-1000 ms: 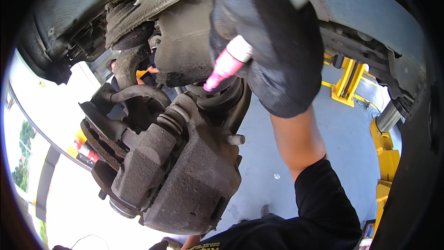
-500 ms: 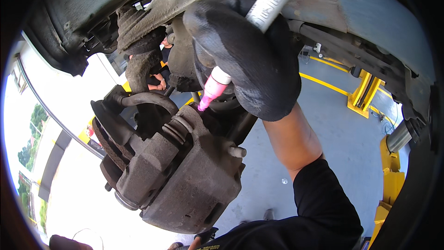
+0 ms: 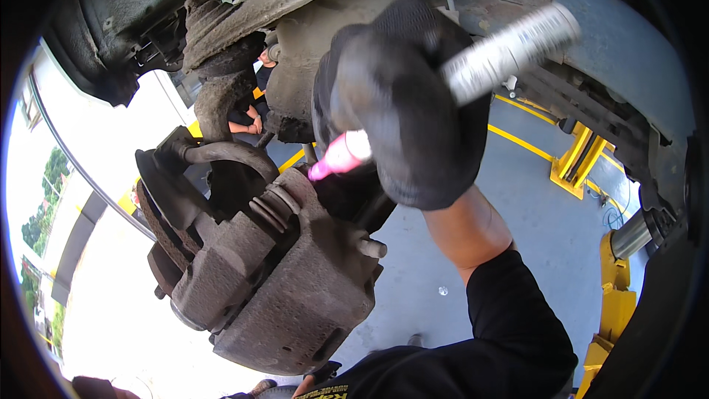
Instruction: The person cleans the brake rotor with a cloth, then retrieves a wrench and socket to tighten bolts on the brake caliper. Finally, the person applies lubricant to the caliper slide pins.
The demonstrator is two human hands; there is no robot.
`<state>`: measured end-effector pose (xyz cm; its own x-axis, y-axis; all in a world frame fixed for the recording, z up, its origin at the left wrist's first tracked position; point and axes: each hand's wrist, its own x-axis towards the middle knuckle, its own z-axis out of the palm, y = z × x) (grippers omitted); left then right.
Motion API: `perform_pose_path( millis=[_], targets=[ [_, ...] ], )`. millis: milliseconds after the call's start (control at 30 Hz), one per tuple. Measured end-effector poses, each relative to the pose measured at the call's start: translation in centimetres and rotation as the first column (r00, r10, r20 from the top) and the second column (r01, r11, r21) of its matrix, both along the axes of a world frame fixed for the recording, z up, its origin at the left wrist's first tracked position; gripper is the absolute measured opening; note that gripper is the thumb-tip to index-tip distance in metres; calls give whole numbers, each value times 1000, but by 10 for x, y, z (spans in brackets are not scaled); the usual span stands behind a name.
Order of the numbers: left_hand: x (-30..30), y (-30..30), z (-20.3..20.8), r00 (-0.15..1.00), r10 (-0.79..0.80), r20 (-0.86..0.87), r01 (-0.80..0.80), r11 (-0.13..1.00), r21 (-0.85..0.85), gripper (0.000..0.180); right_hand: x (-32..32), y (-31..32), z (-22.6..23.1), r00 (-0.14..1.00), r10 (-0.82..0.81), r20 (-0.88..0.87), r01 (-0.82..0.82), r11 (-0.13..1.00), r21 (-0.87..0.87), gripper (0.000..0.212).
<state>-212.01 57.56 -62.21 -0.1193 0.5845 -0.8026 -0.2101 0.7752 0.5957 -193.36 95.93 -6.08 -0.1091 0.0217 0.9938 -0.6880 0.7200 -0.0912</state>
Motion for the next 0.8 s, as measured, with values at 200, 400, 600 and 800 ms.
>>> perform_pose_path(
  millis=[200, 400, 600, 800],
  targets=[
    [-4, 10, -7, 1000, 3, 11, -3, 1000, -14, 67, 0, 1, 2, 1000, -5, -6, 5, 1000, 5, 31],
    [-4, 12, -11, 1000, 9, 14, -9, 1000, -18, 63, 3, 3, 5, 1000, -4, -7, 4, 1000, 12, 32],
    [-6, 11, -12, 1000, 11, 15, -11, 1000, -15, 59, 3, 3, 5, 999, 33, -2, -33, 999, 10, 33],
    [-9, 7, -10, 1000, 15, 19, -14, 999, -34, 55, -4, 0, 0, 990, 143, -15, -143, 990, -14, 35]
  ],
)
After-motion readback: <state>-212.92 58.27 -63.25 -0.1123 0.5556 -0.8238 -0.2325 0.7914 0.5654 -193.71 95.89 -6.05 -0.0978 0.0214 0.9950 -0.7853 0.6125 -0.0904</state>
